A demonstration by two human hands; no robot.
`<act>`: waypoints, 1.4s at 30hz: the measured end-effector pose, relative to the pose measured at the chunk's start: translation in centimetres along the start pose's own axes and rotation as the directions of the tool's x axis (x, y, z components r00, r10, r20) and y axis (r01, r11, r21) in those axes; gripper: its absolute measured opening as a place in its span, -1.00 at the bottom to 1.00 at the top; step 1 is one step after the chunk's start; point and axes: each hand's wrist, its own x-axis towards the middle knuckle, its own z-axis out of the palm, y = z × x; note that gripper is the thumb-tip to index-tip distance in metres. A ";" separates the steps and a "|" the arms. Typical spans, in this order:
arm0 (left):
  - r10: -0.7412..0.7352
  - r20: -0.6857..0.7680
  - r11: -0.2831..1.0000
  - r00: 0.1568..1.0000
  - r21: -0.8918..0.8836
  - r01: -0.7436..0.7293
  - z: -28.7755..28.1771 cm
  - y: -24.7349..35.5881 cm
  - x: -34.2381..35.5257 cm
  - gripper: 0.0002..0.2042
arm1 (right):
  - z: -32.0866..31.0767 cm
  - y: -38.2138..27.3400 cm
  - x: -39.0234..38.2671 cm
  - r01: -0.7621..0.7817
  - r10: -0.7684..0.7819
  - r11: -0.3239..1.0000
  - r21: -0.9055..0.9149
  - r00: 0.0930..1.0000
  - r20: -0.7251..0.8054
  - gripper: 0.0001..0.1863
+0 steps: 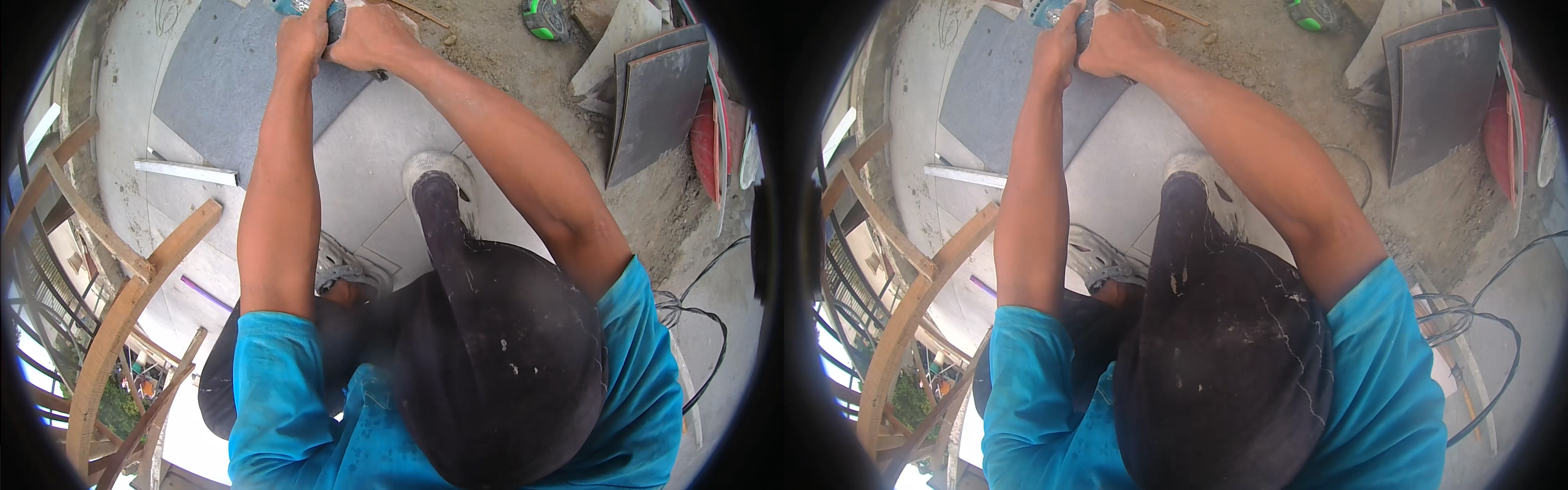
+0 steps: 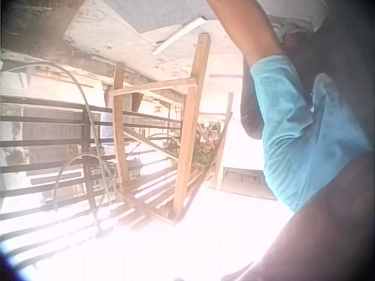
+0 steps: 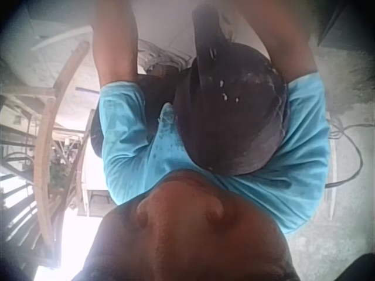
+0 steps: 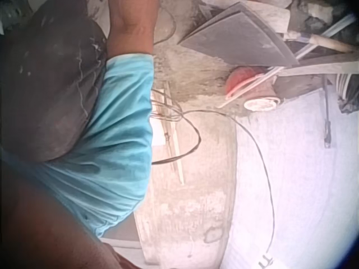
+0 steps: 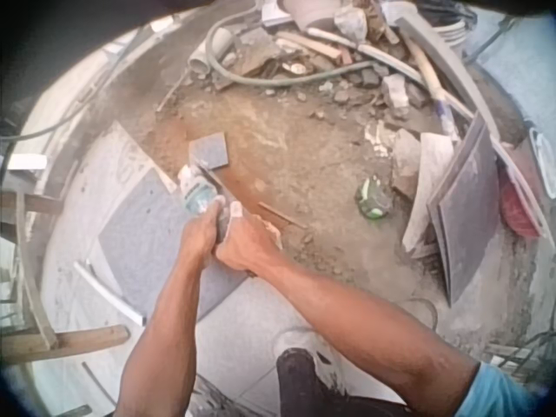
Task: The person measures and marks a gray tile with a tape measure and marker, then uses an angle grinder to cut the tile along the marked line. The person handles the tile and tools on a tiled floor in a construction area.
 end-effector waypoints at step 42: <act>0.042 -0.021 0.998 0.999 0.051 -0.041 1.5 0.3 -2.2 -0.18 | 0.2 2.0 -1.4 -0.024 0.026 0.996 -0.085 0.999 0.028 -0.22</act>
